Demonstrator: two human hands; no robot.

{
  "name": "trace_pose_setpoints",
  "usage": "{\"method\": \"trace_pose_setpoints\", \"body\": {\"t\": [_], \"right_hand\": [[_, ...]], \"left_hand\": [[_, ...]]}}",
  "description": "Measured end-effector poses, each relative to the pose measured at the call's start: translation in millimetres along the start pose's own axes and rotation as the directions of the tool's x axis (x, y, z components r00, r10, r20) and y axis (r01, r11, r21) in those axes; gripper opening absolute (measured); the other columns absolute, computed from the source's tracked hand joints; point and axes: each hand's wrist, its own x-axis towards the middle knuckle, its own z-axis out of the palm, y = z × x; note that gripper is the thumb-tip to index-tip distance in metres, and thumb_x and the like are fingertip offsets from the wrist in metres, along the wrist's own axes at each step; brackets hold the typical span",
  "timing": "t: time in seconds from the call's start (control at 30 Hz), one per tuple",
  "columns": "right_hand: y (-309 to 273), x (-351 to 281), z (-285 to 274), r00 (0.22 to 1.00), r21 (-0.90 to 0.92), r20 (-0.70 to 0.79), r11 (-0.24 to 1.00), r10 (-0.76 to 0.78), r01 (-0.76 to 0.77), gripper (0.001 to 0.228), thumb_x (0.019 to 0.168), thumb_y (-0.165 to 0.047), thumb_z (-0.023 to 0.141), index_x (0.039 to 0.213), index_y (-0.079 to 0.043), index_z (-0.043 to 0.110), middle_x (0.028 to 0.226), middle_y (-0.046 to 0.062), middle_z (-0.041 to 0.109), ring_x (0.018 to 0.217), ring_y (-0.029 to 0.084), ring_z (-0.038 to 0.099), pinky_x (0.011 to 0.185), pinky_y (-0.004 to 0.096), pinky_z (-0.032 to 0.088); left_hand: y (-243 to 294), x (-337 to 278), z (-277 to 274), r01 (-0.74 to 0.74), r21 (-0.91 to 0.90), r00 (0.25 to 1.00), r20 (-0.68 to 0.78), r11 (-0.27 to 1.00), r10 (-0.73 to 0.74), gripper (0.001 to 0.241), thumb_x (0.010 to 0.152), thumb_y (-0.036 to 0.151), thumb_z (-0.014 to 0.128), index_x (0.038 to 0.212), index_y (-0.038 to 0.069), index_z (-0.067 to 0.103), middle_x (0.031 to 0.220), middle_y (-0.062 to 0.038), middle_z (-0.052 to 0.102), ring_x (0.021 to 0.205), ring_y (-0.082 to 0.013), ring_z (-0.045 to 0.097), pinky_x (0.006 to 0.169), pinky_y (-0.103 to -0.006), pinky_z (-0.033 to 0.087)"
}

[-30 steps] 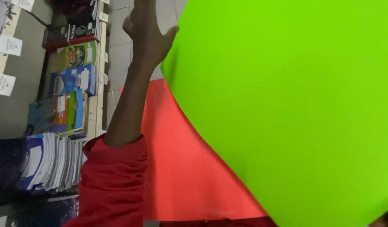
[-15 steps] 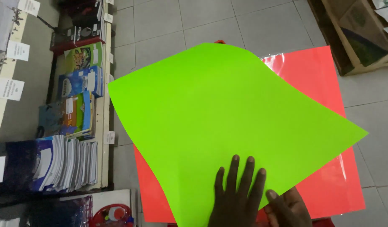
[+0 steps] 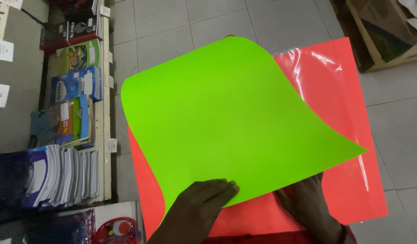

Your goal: Rolling a large sheet of green paper into a tube and securing it with masking tape on a counter.

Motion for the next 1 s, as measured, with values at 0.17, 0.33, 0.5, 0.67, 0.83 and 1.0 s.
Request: {"method": "trace_pose_setpoints", "body": {"t": [0.17, 0.33, 0.5, 0.67, 0.83, 1.0], "right_hand": [[18.4, 31.7, -44.9, 0.973, 0.072, -0.2, 0.992, 0.115, -0.103, 0.081, 0.092, -0.031, 0.088, 0.161, -0.001, 0.057, 0.161, 0.025, 0.06, 0.151, 0.048, 0.051, 0.123, 0.059, 0.04], [63.3, 92.1, -85.7, 0.914, -0.021, -0.406, 0.999, 0.027, -0.039, 0.088, 0.098, -0.003, 0.102, 0.167, 0.018, 0.052, 0.163, 0.039, 0.058, 0.146, 0.056, 0.053, 0.122, 0.062, 0.044], [83.5, 172.2, -84.2, 0.92, 0.02, -0.387, 0.997, -0.064, 0.078, 0.092, 0.092, 0.001, 0.105, 0.165, 0.01, 0.05, 0.163, 0.033, 0.058, 0.145, 0.053, 0.052, 0.118, 0.061, 0.043], [87.3, 189.3, -72.2, 0.971, 0.028, -0.19, 0.988, -0.145, 0.154, 0.094, 0.095, -0.025, 0.098, 0.167, 0.005, 0.046, 0.165, 0.03, 0.054, 0.149, 0.052, 0.05, 0.125, 0.064, 0.038], [14.5, 95.0, -101.2, 0.988, 0.171, 0.142, 0.985, -0.062, 0.037, 0.084, 0.075, -0.034, 0.094, 0.152, -0.012, 0.066, 0.151, 0.009, 0.073, 0.143, 0.027, 0.069, 0.124, 0.043, 0.054], [3.5, 0.3, -13.5, 0.876, 0.203, 0.291, 0.92, -0.385, 0.336, 0.052, 0.099, -0.059, 0.078, 0.134, -0.021, 0.073, 0.141, 0.005, 0.072, 0.125, 0.026, 0.073, 0.098, 0.043, 0.062]], "left_hand": [[-22.0, -15.3, -10.1, -0.066, -0.046, 0.998, 0.0, 0.997, 0.066, 0.045, 0.108, -0.003, 0.065, 0.151, 0.007, 0.072, 0.15, -0.008, 0.079, 0.137, -0.0329, 0.075, 0.109, -0.0464, 0.061], [-54.8, -44.4, 21.0, -0.168, -0.036, 0.978, 0.116, 0.985, 0.171, 0.041, 0.113, 0.014, 0.065, 0.154, 0.013, 0.073, 0.154, -0.006, 0.075, 0.141, -0.0362, 0.07, 0.104, -0.0475, 0.058], [-71.3, -48.9, 54.2, -0.312, 0.06, 0.946, 0.107, 0.948, 0.305, 0.04, 0.125, 0.026, 0.051, 0.155, 0.011, 0.073, 0.155, -0.006, 0.076, 0.143, -0.0357, 0.069, 0.115, -0.0446, 0.057], [-60.8, -49.7, 71.2, -0.255, 0.118, 0.966, 0.082, 0.96, 0.246, 0.035, 0.118, 0.02, 0.062, 0.15, 0.017, 0.076, 0.15, -0.001, 0.079, 0.138, -0.0386, 0.071, 0.102, -0.0459, 0.061], [-53.3, -38.7, 65.3, -0.263, 0.166, 0.965, 0.066, 0.951, 0.255, 0.027, 0.116, 0.019, 0.074, 0.143, 0.018, 0.074, 0.147, -0.004, 0.079, 0.128, -0.0372, 0.076, 0.092, -0.0491, 0.061], [-30.6, -3.4, 26.6, -0.144, 0.156, 0.982, 0.146, 0.977, 0.122, 0.033, 0.109, 0.009, 0.067, 0.14, 0.007, 0.075, 0.149, -0.014, 0.077, 0.136, -0.0457, 0.07, 0.101, -0.0539, 0.056]]}}
